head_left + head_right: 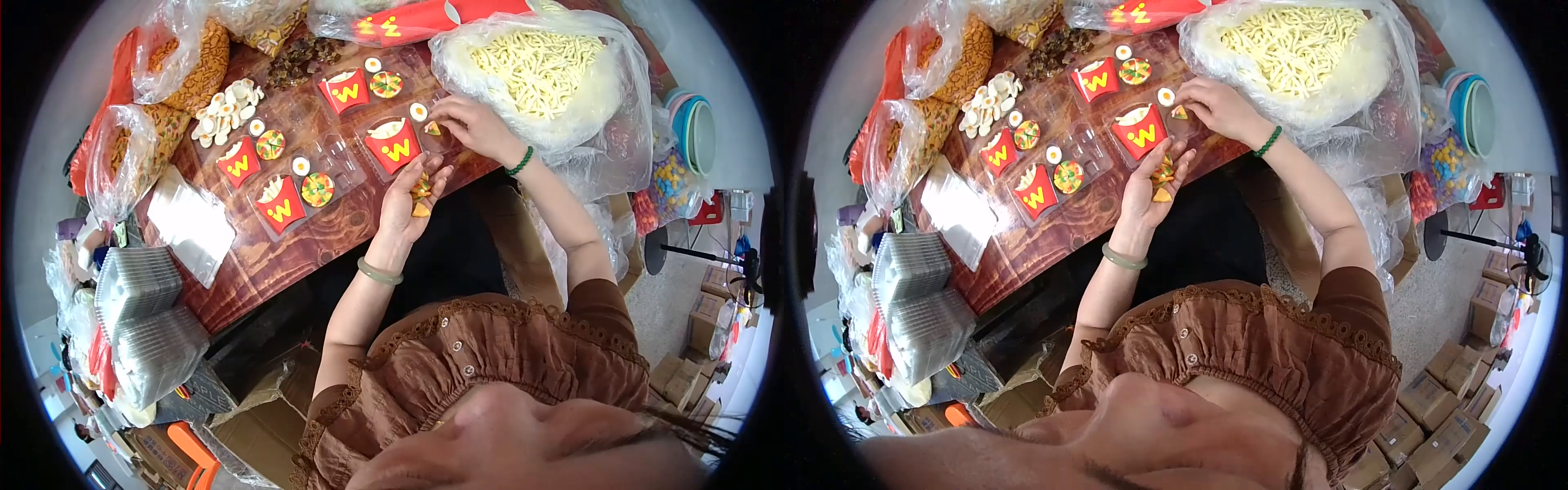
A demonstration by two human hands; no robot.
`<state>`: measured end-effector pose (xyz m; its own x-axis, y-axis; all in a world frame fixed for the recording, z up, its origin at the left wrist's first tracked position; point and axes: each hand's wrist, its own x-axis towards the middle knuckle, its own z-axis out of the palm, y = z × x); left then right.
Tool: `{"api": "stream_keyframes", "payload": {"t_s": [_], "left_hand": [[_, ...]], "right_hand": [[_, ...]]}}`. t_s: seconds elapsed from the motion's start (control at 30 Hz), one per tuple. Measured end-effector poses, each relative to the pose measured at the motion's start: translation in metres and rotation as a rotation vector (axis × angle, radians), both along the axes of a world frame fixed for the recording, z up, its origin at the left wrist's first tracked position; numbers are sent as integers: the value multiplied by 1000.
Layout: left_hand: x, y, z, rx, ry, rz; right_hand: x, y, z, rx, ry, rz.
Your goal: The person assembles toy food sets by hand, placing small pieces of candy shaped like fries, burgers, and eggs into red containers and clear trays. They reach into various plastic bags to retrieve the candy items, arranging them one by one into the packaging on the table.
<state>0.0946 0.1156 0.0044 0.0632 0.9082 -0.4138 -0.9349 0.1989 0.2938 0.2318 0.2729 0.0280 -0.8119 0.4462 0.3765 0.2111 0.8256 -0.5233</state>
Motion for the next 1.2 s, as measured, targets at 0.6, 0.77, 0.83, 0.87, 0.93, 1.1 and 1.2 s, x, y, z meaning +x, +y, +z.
{"api": "stream_keyframes", "payload": {"t_s": [0.6, 0.77, 0.83, 0.87, 0.93, 1.1, 1.2], "left_hand": [[-2, -1, -5, 30, 11, -24], [4, 5, 8, -31, 106, 25], [7, 7, 8, -18, 106, 38], [8, 7, 8, -4, 108, 46], [10, 5, 4, 20, 127, 34], [10, -4, 5, 115, 264, -23], [10, -12, 6, 149, 321, -59]], "right_hand": [[-6, -14, -18, -1, -85, -187], [-3, -43, 7, -184, 45, -253], [-1, -61, 12, -250, 173, -238], [0, -71, 16, -369, 178, -236], [4, -84, 25, -563, 156, -236], [18, -74, 22, -705, 203, -236], [18, -70, 24, -725, 132, -71]]}}
